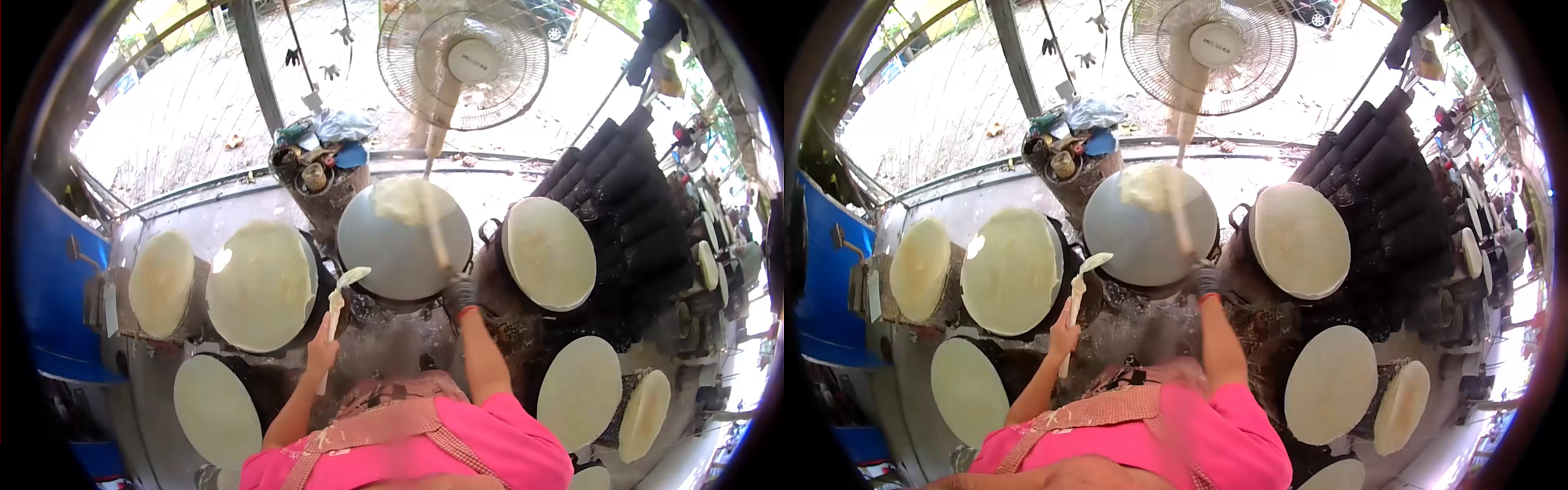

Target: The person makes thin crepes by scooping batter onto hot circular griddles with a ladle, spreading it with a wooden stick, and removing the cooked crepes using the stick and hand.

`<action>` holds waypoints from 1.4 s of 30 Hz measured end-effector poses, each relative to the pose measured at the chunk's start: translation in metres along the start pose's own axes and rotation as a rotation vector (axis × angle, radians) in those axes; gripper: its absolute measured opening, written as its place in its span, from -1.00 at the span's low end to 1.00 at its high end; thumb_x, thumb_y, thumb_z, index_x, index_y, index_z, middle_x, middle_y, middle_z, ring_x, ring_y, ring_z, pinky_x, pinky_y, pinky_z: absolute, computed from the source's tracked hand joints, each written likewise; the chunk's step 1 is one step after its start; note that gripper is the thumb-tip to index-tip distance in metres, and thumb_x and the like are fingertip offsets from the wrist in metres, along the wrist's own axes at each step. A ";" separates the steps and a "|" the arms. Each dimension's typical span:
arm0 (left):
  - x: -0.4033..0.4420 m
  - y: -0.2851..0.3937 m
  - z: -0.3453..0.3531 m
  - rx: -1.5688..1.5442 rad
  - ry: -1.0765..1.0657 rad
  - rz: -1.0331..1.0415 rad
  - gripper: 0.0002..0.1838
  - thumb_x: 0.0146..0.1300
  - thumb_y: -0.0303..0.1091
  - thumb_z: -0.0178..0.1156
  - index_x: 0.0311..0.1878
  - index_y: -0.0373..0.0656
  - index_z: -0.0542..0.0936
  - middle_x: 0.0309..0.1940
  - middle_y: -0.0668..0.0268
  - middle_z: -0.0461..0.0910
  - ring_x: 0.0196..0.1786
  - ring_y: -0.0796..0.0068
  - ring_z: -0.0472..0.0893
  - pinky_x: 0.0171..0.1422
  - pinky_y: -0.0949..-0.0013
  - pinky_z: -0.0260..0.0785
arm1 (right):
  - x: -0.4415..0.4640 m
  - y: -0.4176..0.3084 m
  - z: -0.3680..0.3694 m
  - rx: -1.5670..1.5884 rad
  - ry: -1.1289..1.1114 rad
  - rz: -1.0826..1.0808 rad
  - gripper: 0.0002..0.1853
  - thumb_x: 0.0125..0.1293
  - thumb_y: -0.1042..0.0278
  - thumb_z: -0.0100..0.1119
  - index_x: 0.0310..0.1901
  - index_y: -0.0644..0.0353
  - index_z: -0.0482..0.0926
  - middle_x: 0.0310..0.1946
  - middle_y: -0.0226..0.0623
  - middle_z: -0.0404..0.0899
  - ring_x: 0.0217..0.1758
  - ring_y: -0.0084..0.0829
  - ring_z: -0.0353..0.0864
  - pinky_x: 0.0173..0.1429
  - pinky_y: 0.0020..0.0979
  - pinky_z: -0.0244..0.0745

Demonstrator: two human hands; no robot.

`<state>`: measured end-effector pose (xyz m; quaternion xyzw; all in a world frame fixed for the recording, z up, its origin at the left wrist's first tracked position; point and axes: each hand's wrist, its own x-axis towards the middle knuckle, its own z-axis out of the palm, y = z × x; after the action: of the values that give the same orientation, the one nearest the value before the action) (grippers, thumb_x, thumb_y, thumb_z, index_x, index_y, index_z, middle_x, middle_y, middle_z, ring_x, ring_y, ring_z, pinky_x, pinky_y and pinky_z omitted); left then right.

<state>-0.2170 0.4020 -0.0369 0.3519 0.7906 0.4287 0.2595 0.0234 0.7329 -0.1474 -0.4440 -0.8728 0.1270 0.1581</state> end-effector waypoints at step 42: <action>-0.119 0.081 0.053 -0.465 0.283 -0.612 -0.28 -0.10 -0.59 0.01 0.26 -0.09 0.19 -0.41 0.34 0.43 -0.59 0.66 0.34 -0.53 0.54 0.22 | 0.175 0.064 -0.065 1.227 -0.742 0.167 -0.67 0.16 0.35 0.09 -0.02 0.21 0.48 -0.22 -0.29 0.55 -0.29 -0.52 0.49 -0.28 -0.51 0.44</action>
<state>-0.0783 0.3667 0.0192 -0.0299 0.7688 0.5430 0.3363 -0.0011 0.9175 -0.0821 -0.2678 -0.6035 0.7485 0.0618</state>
